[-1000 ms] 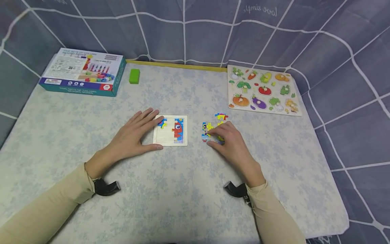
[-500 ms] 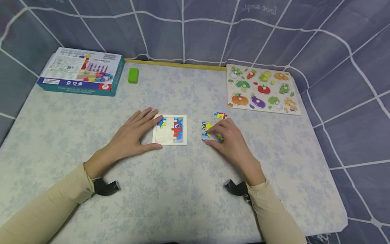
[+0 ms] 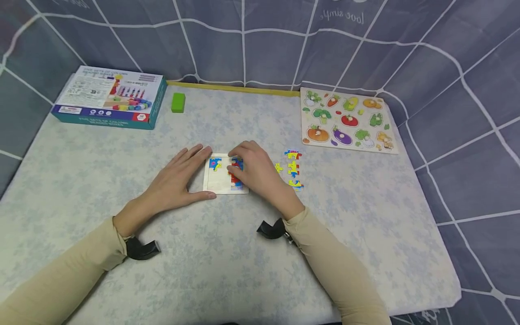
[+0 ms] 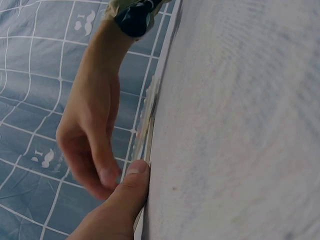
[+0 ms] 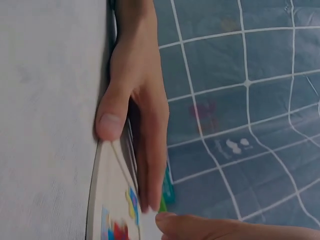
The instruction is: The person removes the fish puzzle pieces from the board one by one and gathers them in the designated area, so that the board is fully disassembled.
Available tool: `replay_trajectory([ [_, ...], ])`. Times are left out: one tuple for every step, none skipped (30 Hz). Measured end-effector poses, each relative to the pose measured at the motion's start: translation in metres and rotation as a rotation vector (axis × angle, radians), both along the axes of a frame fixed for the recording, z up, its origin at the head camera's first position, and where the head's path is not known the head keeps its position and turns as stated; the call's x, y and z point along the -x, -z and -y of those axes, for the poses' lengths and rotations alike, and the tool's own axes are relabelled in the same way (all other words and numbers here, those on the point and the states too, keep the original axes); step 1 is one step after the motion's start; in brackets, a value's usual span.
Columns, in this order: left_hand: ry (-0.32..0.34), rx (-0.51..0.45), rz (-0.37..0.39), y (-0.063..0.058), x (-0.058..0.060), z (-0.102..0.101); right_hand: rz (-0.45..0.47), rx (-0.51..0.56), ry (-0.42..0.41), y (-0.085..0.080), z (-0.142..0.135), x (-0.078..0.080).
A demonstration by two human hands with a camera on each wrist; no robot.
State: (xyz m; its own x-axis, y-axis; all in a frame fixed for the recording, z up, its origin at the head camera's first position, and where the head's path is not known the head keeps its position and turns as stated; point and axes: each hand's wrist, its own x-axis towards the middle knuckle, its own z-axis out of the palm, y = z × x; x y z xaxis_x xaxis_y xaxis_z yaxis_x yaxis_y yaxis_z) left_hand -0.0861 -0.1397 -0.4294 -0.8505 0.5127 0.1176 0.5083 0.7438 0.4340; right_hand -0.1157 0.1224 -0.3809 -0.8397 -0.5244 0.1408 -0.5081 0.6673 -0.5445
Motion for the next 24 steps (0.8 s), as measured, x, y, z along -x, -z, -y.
replay_trajectory([
  [-0.004, 0.002, -0.004, 0.000, 0.000, 0.000, 0.007, 0.004, -0.005, 0.001, 0.006, 0.003],
  [-0.007, 0.007, -0.006, 0.000, 0.000, 0.000, 0.010, 0.006, -0.009, 0.002, 0.012, 0.004],
  [-0.008, 0.013, -0.007, 0.000, 0.000, 0.000, 0.014, 0.009, -0.009, 0.004, 0.015, 0.005],
  [-0.008, 0.018, -0.008, 0.000, 0.000, -0.001, 0.021, 0.011, -0.006, 0.006, 0.018, 0.005],
  [-0.009, 0.028, -0.012, 0.000, 0.000, -0.001, 0.029, 0.013, -0.006, 0.008, 0.019, 0.005],
  [-0.010, 0.036, -0.015, 0.001, -0.001, -0.001, 0.034, 0.017, -0.008, 0.010, 0.020, 0.005],
  [-0.012, 0.044, -0.019, 0.001, -0.001, 0.000, 0.035, 0.021, -0.009, 0.013, 0.021, 0.005],
  [-0.013, 0.049, -0.022, 0.002, -0.001, 0.000, 0.033, 0.024, -0.013, 0.015, 0.021, 0.006],
  [-0.015, 0.053, -0.026, 0.001, 0.000, 0.001, 0.029, 0.026, -0.016, 0.016, 0.021, 0.007],
  [-0.016, 0.053, -0.027, 0.001, 0.000, 0.002, 0.026, 0.027, -0.021, 0.018, 0.021, 0.007],
  [-0.018, 0.056, -0.029, 0.002, 0.000, 0.002, 0.021, 0.029, -0.025, 0.020, 0.021, 0.008],
  [-0.019, 0.057, -0.030, 0.002, 0.000, 0.002, 0.014, 0.030, -0.027, 0.021, 0.022, 0.009],
  [-0.018, 0.059, -0.028, 0.002, 0.000, 0.002, 0.006, 0.031, -0.028, 0.023, 0.022, 0.009],
  [-0.017, 0.060, -0.027, 0.001, 0.000, 0.003, -0.006, 0.025, -0.031, 0.023, 0.022, 0.010],
  [-0.014, 0.060, -0.024, 0.001, 0.000, 0.003, -0.018, 0.017, -0.035, 0.024, 0.023, 0.010],
  [-0.014, 0.062, -0.021, 0.001, 0.000, 0.003, -0.036, 0.005, -0.043, 0.025, 0.023, 0.010],
  [-0.013, 0.064, -0.019, 0.001, 0.000, 0.003, -0.059, -0.010, -0.052, 0.026, 0.023, 0.010],
  [-0.013, 0.065, -0.017, 0.001, 0.000, 0.003, -0.088, -0.028, -0.063, 0.026, 0.023, 0.010],
  [-0.012, 0.064, -0.017, 0.001, 0.000, 0.003, -0.122, -0.047, -0.079, 0.026, 0.024, 0.010],
  [-0.012, 0.062, -0.018, 0.001, 0.000, 0.003, -0.158, -0.070, -0.096, 0.027, 0.024, 0.011],
  [-0.013, 0.060, -0.020, 0.000, 0.000, 0.003, -0.192, -0.084, -0.115, 0.027, 0.024, 0.011],
  [-0.013, 0.057, -0.022, 0.001, 0.000, 0.002, -0.225, -0.098, -0.133, 0.027, 0.024, 0.011],
  [-0.013, 0.053, -0.023, 0.001, 0.000, 0.002, -0.249, -0.105, -0.145, 0.027, 0.023, 0.011],
  [-0.012, 0.049, -0.025, 0.001, 0.000, 0.002, -0.265, -0.103, -0.154, 0.027, 0.023, 0.011],
])
